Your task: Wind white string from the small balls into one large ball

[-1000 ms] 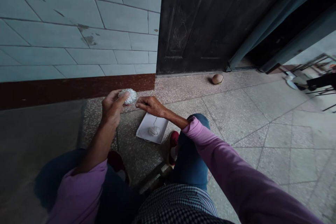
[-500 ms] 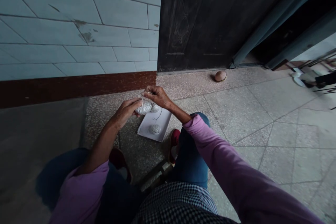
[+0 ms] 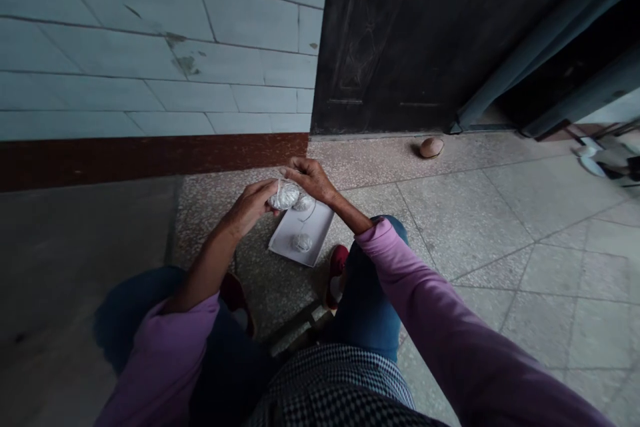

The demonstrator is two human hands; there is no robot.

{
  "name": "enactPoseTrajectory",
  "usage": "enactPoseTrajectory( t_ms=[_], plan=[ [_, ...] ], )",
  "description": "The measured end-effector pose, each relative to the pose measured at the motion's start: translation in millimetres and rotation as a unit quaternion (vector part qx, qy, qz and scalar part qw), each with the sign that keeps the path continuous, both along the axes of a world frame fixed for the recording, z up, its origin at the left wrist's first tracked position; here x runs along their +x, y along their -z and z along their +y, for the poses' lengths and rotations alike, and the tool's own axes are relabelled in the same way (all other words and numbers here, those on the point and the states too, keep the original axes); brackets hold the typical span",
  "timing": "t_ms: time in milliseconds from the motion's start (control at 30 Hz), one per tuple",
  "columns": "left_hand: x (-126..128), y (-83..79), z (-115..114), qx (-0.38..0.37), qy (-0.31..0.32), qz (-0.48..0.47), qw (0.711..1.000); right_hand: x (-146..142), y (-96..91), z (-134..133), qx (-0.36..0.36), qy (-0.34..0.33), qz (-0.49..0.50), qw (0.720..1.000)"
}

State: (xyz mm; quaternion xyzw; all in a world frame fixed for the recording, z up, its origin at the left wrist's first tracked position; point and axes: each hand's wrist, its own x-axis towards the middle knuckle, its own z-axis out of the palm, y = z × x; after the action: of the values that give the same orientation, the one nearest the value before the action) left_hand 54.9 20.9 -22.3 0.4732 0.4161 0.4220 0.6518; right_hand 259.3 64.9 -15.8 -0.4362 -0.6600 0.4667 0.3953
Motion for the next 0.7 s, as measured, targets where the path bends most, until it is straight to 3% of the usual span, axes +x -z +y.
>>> enactPoseTrajectory(
  t_ms=[200, 400, 567, 700],
  plan=[
    [-2, -2.6, -3, 0.010, -0.014, -0.038, 0.999, -3, 2.5, -1, 0.010, 0.004, -0.011, 1.000],
    [-10, -5.1, -7, -0.008, 0.045, -0.011, 0.999, 3, 7.0, 1, 0.026, -0.002, -0.012, 1.000],
    [-18, -5.4, 0, -0.001, -0.027, -0.122, 0.992, 4, 11.7, 4, 0.037, -0.005, -0.015, 0.999],
    [-21, -0.5, 8, 0.000, -0.071, -0.149, 0.986, -2, 18.5, 0, 0.037, -0.026, -0.031, 0.999]
  ],
)
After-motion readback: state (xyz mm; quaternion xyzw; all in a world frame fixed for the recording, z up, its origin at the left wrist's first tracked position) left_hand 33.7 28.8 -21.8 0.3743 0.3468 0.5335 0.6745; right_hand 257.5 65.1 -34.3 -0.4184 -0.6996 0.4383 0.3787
